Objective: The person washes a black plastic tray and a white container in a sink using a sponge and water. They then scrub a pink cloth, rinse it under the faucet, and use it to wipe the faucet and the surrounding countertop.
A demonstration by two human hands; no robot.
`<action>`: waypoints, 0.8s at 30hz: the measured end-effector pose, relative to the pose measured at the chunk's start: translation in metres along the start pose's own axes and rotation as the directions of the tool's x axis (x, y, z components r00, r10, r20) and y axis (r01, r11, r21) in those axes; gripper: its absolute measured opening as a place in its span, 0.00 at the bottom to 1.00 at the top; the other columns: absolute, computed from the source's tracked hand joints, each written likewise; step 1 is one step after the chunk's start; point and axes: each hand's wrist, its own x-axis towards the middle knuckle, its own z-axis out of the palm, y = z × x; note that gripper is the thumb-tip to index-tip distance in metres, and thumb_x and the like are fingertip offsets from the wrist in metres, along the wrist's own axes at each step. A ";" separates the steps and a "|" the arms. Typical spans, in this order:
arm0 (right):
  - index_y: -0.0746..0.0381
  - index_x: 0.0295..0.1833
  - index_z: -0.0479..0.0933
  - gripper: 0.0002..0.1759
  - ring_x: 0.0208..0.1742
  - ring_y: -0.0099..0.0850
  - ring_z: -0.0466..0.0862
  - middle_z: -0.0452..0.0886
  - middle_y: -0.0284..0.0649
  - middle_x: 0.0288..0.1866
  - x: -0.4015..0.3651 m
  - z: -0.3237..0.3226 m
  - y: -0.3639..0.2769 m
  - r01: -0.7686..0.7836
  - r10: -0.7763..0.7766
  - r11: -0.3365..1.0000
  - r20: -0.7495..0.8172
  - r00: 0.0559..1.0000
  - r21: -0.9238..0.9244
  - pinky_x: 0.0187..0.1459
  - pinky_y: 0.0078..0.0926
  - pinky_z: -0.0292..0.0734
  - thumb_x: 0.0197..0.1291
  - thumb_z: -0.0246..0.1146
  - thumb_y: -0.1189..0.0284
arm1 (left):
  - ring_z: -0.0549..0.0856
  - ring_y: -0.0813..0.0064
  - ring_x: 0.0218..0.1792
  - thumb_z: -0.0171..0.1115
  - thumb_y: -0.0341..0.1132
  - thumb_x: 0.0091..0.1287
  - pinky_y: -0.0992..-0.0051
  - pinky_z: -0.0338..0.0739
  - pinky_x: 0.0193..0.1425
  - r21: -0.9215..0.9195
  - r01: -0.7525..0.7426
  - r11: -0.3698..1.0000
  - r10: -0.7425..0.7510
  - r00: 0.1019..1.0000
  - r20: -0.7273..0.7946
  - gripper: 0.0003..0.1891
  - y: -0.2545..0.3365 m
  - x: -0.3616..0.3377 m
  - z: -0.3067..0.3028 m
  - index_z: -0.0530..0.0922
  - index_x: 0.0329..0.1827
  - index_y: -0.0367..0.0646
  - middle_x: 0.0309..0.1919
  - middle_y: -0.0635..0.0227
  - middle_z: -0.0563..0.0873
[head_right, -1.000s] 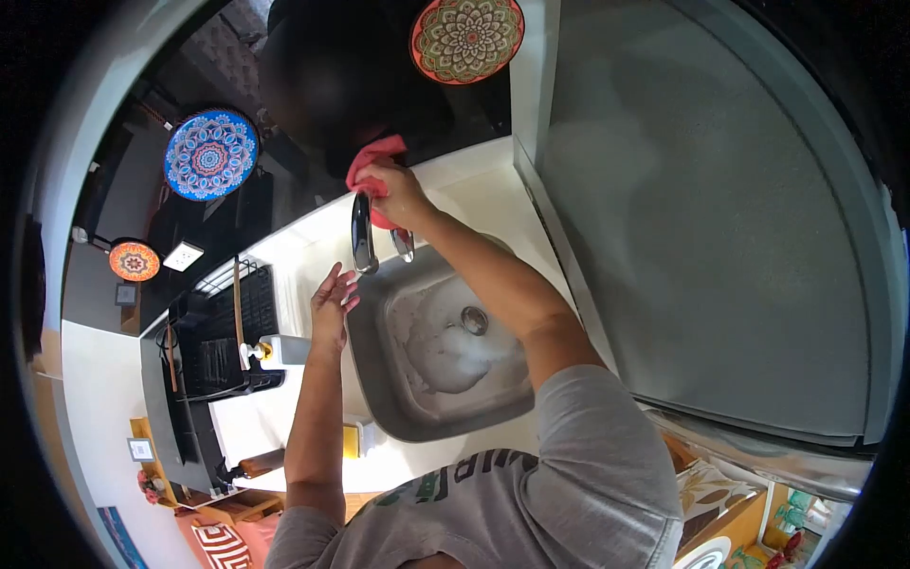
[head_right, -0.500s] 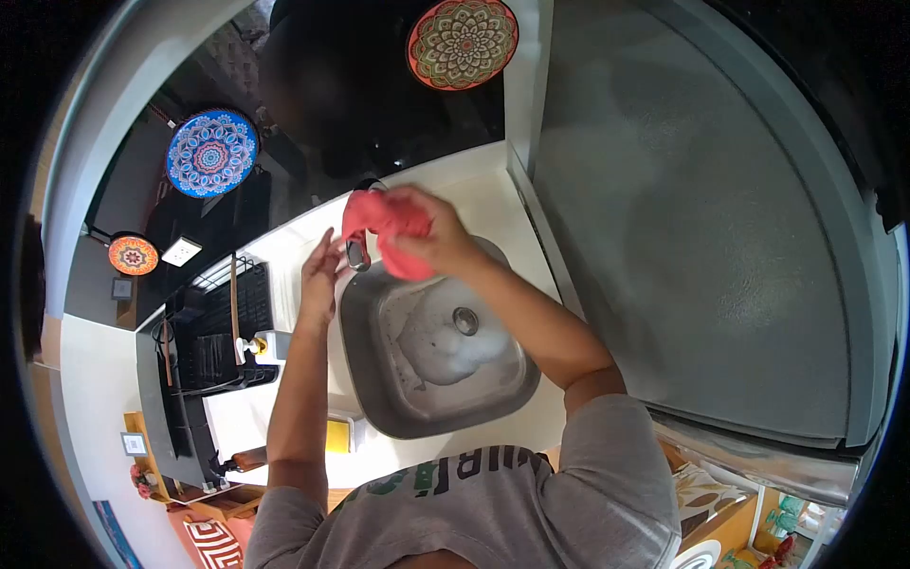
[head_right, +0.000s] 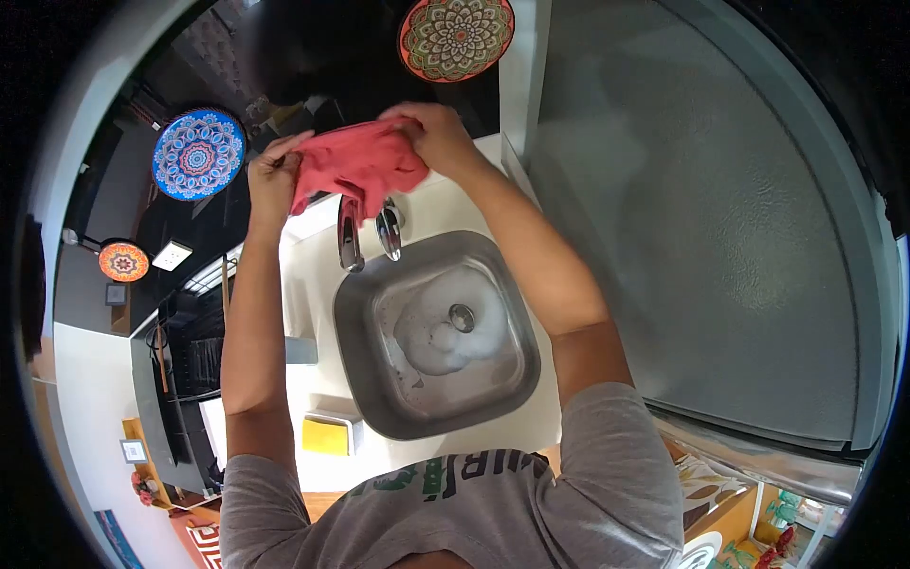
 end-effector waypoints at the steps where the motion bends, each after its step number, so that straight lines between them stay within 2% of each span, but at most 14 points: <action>1: 0.62 0.43 0.78 0.14 0.46 0.33 0.79 0.78 0.46 0.44 -0.003 0.005 0.013 0.002 -0.002 1.000 -0.002 1.000 -0.002 0.49 0.24 0.72 0.48 0.60 0.78 | 0.79 0.77 0.31 0.54 0.19 0.56 0.82 0.74 0.36 0.125 -0.082 0.989 0.095 0.991 -0.097 0.16 -0.010 -0.003 0.007 0.85 0.38 0.50 0.34 0.65 0.81; 3: 0.63 0.41 0.79 0.13 0.46 0.36 0.78 0.77 0.46 0.47 -0.018 0.018 0.042 0.080 -0.166 0.936 -0.232 0.959 -0.342 0.47 0.26 0.73 0.47 0.58 0.81 | 0.79 0.74 0.31 0.56 0.19 0.54 0.79 0.74 0.36 0.301 -0.161 0.940 0.197 0.976 -0.095 0.16 -0.028 -0.010 0.020 0.85 0.37 0.50 0.33 0.65 0.80; 6: 0.63 0.45 0.77 0.17 0.43 0.42 0.78 0.77 0.46 0.46 -0.035 0.048 0.095 0.058 -0.163 0.815 -0.132 0.978 -0.576 0.47 0.29 0.74 0.46 0.58 0.82 | 0.78 0.63 0.32 0.58 0.19 0.50 0.71 0.74 0.34 0.436 -0.220 0.872 0.260 0.965 -0.033 0.08 -0.087 -0.038 0.039 0.81 0.27 0.41 0.29 0.62 0.76; 8: 0.62 0.48 0.76 0.19 0.45 0.40 0.78 0.77 0.45 0.46 -0.047 0.074 0.114 0.042 -0.113 0.859 -0.109 0.988 -0.510 0.47 0.29 0.74 0.47 0.57 0.82 | 0.78 0.58 0.35 0.55 0.23 0.56 0.67 0.74 0.41 0.102 0.285 0.953 -0.273 0.955 -0.116 0.02 -0.196 -0.077 0.058 0.76 0.31 0.37 0.30 0.58 0.77; 10: 0.62 0.51 0.74 0.21 0.46 0.39 0.78 0.77 0.45 0.47 -0.059 0.090 0.111 0.015 -0.057 0.898 -0.083 0.995 -0.440 0.48 0.29 0.73 0.48 0.56 0.82 | 0.78 0.60 0.41 0.53 0.27 0.59 0.65 0.74 0.49 0.647 0.195 0.737 -0.300 0.952 0.055 0.13 -0.105 -0.104 0.057 0.77 0.46 0.48 0.41 0.65 0.77; 11: 0.62 0.53 0.73 0.22 0.49 0.36 0.76 0.77 0.44 0.48 -0.064 0.094 0.106 -0.154 0.148 0.966 -0.046 0.988 -0.205 0.51 0.28 0.71 0.49 0.55 0.82 | 0.78 0.60 0.42 0.56 0.27 0.57 0.65 0.74 0.50 0.663 0.247 0.707 -0.360 0.932 0.038 0.18 -0.114 -0.115 0.060 0.77 0.50 0.55 0.46 0.68 0.76; 12: 0.62 0.55 0.71 0.22 0.52 0.33 0.75 0.77 0.42 0.49 -0.063 0.097 0.101 -0.329 0.327 0.944 0.039 0.944 0.030 0.54 0.27 0.70 0.51 0.54 0.82 | 0.78 0.58 0.43 0.58 0.30 0.55 0.64 0.74 0.49 0.421 0.277 0.864 -0.361 0.924 0.131 0.20 -0.125 -0.122 0.062 0.75 0.53 0.50 0.48 0.64 0.75; 13: 0.62 0.53 0.73 0.17 0.57 0.42 0.73 0.75 0.48 0.53 -0.063 0.114 0.147 -0.219 0.222 0.953 0.008 0.975 0.211 0.57 0.32 0.66 0.59 0.49 0.71 | 0.78 0.56 0.43 0.59 0.31 0.53 0.64 0.75 0.46 -0.059 0.198 0.978 -0.197 0.980 0.021 0.23 -0.205 -0.140 0.086 0.71 0.56 0.44 0.45 0.60 0.76; 14: 0.62 0.53 0.73 0.17 0.57 0.42 0.73 0.75 0.48 0.53 -0.049 0.113 0.150 -0.190 0.196 0.960 -0.007 0.981 0.205 0.57 0.32 0.66 0.59 0.49 0.71 | 0.81 0.61 0.39 0.57 0.35 0.57 0.66 0.77 0.41 0.033 0.050 0.998 -0.050 0.999 0.007 0.22 -0.178 -0.134 0.089 0.70 0.56 0.39 0.40 0.60 0.79; 15: 0.61 0.56 0.71 0.20 0.57 0.36 0.72 0.75 0.43 0.54 -0.045 0.112 0.150 -0.325 0.328 0.906 0.036 0.944 0.271 0.59 0.29 0.64 0.63 0.45 0.65 | 0.77 0.67 0.47 0.57 0.42 0.60 0.67 0.74 0.50 -0.487 0.366 0.793 -0.343 0.929 0.141 0.25 -0.170 -0.129 0.096 0.68 0.59 0.40 0.47 0.64 0.77; 16: 0.61 0.59 0.70 0.23 0.58 0.30 0.71 0.74 0.39 0.56 -0.052 0.115 0.147 -0.469 0.466 0.817 0.096 0.880 0.335 0.61 0.26 0.62 0.68 0.41 0.59 | 0.74 0.72 0.56 0.57 0.50 0.63 0.68 0.70 0.59 -0.777 0.579 0.249 -0.491 0.766 0.414 0.29 -0.170 -0.135 0.099 0.66 0.61 0.40 0.54 0.67 0.75; 17: 0.58 0.62 0.68 0.33 0.58 0.31 0.71 0.73 0.39 0.59 -0.052 0.117 0.144 -0.498 0.474 0.816 0.153 0.867 0.294 0.62 0.26 0.60 0.67 0.34 0.47 | 0.75 0.73 0.53 0.56 0.49 0.63 0.69 0.71 0.56 -0.788 0.610 0.081 -0.495 0.711 0.500 0.27 -0.170 -0.136 0.104 0.67 0.59 0.40 0.51 0.67 0.76; 22: 0.58 0.50 0.77 0.31 0.59 0.43 0.71 0.75 0.47 0.53 -0.056 0.113 0.160 -0.618 0.621 0.784 0.123 0.774 -0.064 0.61 0.35 0.60 0.66 0.36 0.48 | 0.80 0.73 0.42 0.52 0.47 0.64 0.70 0.75 0.43 -0.561 0.684 0.466 -0.552 0.721 0.420 0.19 -0.204 -0.131 0.118 0.74 0.50 0.42 0.39 0.67 0.80; 24: 0.54 0.46 0.79 0.23 0.56 0.45 0.71 0.75 0.43 0.52 -0.079 0.097 0.169 -0.182 0.185 0.813 -0.051 0.981 -0.553 0.61 0.41 0.60 0.64 0.44 0.52 | 0.82 0.74 0.37 0.50 0.45 0.65 0.71 0.77 0.38 -0.395 0.682 0.615 -0.601 0.730 0.325 0.18 -0.226 -0.136 0.113 0.77 0.46 0.42 0.34 0.67 0.82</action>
